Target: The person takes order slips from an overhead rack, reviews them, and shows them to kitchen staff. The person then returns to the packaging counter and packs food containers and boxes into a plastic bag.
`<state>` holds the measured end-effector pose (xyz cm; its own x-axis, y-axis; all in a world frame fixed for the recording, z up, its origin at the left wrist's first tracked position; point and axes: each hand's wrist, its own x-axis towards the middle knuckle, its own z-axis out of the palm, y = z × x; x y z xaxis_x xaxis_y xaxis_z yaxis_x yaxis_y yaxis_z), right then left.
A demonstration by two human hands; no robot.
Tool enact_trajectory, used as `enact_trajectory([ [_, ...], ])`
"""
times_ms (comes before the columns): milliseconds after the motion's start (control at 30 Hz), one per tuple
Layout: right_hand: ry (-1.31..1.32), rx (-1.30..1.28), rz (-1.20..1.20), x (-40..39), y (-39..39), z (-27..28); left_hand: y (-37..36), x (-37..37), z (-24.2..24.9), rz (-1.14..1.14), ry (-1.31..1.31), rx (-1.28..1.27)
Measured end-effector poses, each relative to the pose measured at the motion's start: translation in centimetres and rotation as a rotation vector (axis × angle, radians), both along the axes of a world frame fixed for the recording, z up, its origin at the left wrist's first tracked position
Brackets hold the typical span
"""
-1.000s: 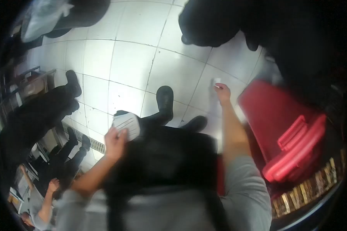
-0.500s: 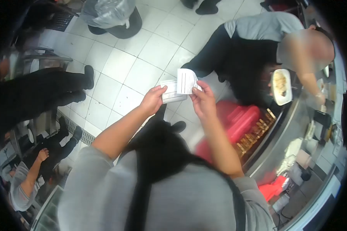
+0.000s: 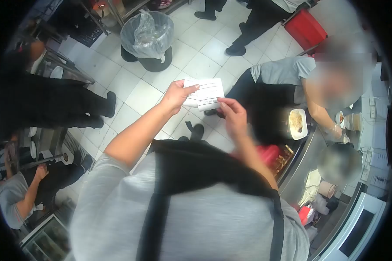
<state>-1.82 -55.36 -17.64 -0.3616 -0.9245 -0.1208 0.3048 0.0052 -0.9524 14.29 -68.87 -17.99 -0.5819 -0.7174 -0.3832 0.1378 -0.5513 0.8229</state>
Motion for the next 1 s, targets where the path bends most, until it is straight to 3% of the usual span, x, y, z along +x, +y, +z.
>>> enact_trajectory([
  [167, 0.09, 0.007, 0.243, -4.5, -5.2, 3.5, -3.3, -2.8, 2.2, -0.054, -0.058, -0.07],
  [267, 0.295, -0.048, 0.19, -6.7, -8.3, 3.9, -4.9, -4.4, 3.9, -0.004, 0.04, -0.014],
  [433, 0.124, -0.038, 0.153, -10.3, -13.0, 6.1, -9.1, -3.3, 5.2, 0.077, 0.248, 0.051],
  [633, 0.382, -0.212, 0.187, -9.9, -20.6, 9.2, -13.2, 0.1, 7.6, 0.231, 0.237, -0.037],
  [767, 0.548, -0.313, 0.269, -6.5, -27.3, 11.5, -16.3, 5.8, 6.8, 0.408, 0.227, -0.19],
  [833, 0.486, -0.368, 0.31, -2.5, -30.7, 13.6, -17.3, 10.2, 8.1, 0.56, 0.229, -0.282],
  [1000, 0.635, -0.723, 0.394, 11.0, -39.9, 18.7, -19.3, 25.4, 11.5, 0.979, -0.087, -0.601],
])
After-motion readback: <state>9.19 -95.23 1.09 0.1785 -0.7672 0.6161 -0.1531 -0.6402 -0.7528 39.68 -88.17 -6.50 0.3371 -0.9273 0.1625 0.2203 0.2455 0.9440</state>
